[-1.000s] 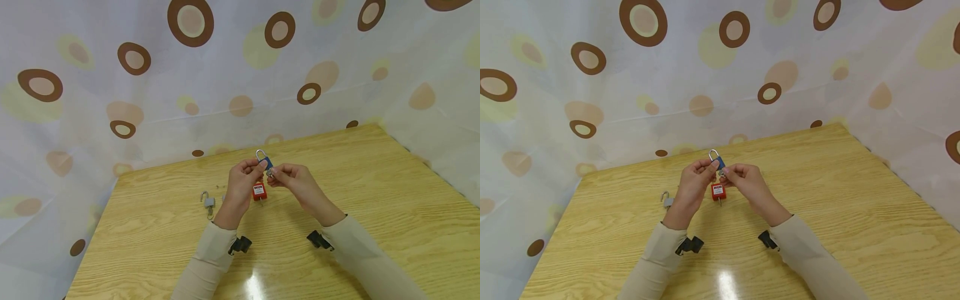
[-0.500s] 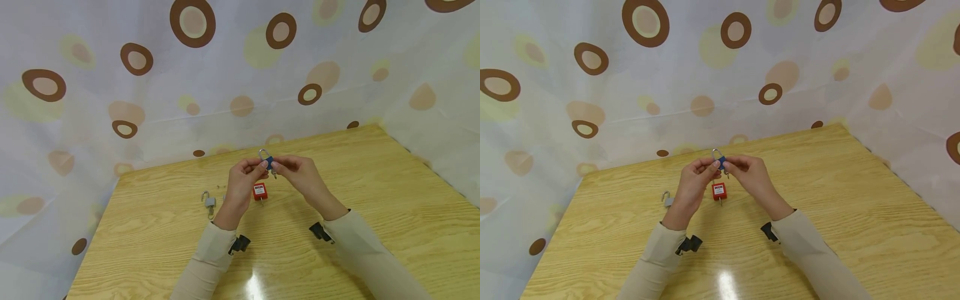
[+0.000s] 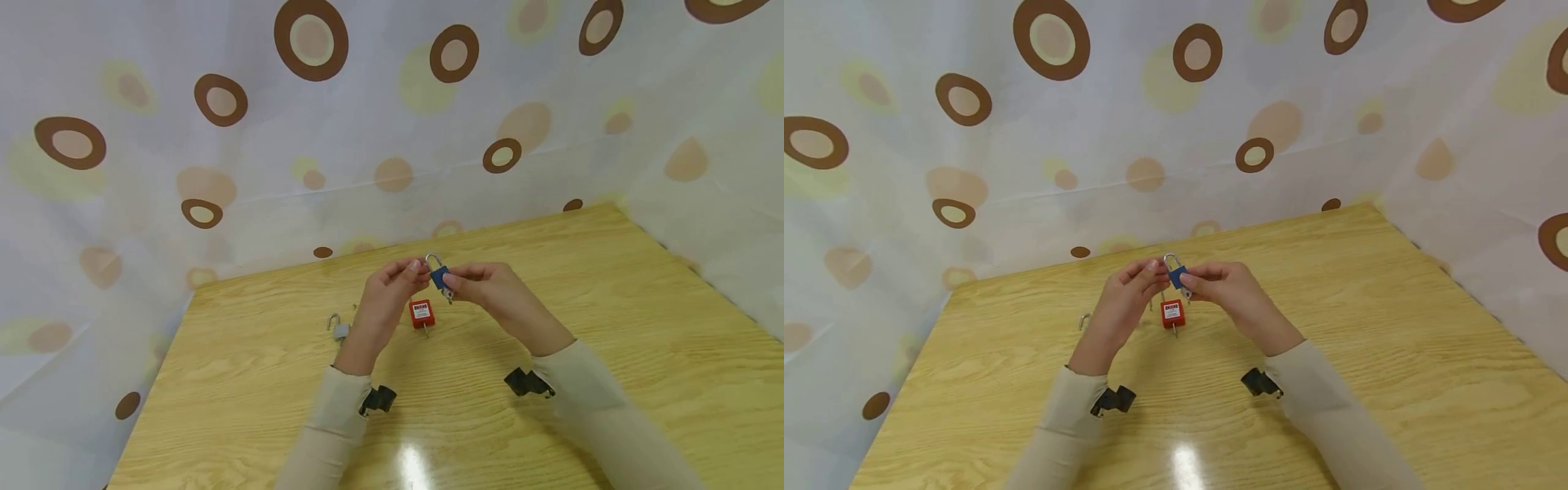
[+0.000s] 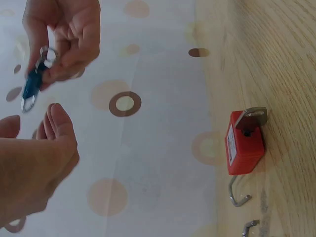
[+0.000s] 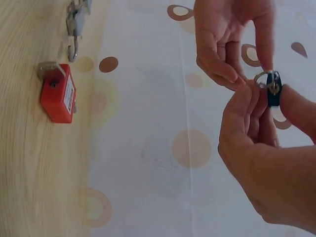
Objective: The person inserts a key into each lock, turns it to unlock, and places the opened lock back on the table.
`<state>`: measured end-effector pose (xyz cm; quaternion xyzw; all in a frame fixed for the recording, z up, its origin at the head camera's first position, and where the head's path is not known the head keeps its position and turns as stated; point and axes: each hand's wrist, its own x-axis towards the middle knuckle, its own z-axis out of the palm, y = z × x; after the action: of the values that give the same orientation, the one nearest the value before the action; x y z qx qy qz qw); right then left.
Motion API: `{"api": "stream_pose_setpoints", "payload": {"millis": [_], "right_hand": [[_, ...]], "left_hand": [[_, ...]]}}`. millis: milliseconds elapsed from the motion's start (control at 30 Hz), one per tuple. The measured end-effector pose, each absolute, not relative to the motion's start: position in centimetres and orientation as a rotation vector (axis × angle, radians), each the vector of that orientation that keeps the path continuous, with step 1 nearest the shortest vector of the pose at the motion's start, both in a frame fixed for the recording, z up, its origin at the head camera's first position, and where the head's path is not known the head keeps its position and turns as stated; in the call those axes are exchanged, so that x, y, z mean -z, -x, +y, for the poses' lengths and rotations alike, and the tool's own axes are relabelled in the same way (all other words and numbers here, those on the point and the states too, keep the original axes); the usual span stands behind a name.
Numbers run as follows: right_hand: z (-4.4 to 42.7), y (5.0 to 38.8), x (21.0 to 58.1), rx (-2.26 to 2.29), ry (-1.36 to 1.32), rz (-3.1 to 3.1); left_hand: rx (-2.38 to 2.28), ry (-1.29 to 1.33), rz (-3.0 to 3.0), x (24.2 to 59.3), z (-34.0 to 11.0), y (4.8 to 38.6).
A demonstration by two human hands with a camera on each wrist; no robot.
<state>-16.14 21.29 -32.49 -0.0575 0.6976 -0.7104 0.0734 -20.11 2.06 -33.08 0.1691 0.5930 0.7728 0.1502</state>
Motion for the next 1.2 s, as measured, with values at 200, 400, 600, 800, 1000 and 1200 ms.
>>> {"api": "stream_pose_setpoints", "payload": {"millis": [200,400,600,800,1000,1200], "right_hand": [[21.8,16.0,32.4,2.199,0.331,1.613],[21.7,15.7,32.3,2.212,0.298,1.546],[21.7,15.5,32.1,2.217,0.284,1.617],[21.7,15.5,32.0,2.241,0.245,1.742],[21.8,15.5,31.9,2.260,0.211,1.829],[22.1,15.5,32.1,2.151,0.179,2.078]], "left_hand": [[-2.173,-0.796,1.482,33.4,1.0,21.7],[-2.089,-0.970,1.449,33.8,1.2,22.1],[-2.092,-0.922,1.524,33.7,1.1,22.0],[-2.025,-0.817,1.778,32.8,1.1,22.1],[-1.964,-0.814,1.878,31.9,1.2,22.4],[-1.874,-0.787,2.033,31.4,1.6,22.6]]}}
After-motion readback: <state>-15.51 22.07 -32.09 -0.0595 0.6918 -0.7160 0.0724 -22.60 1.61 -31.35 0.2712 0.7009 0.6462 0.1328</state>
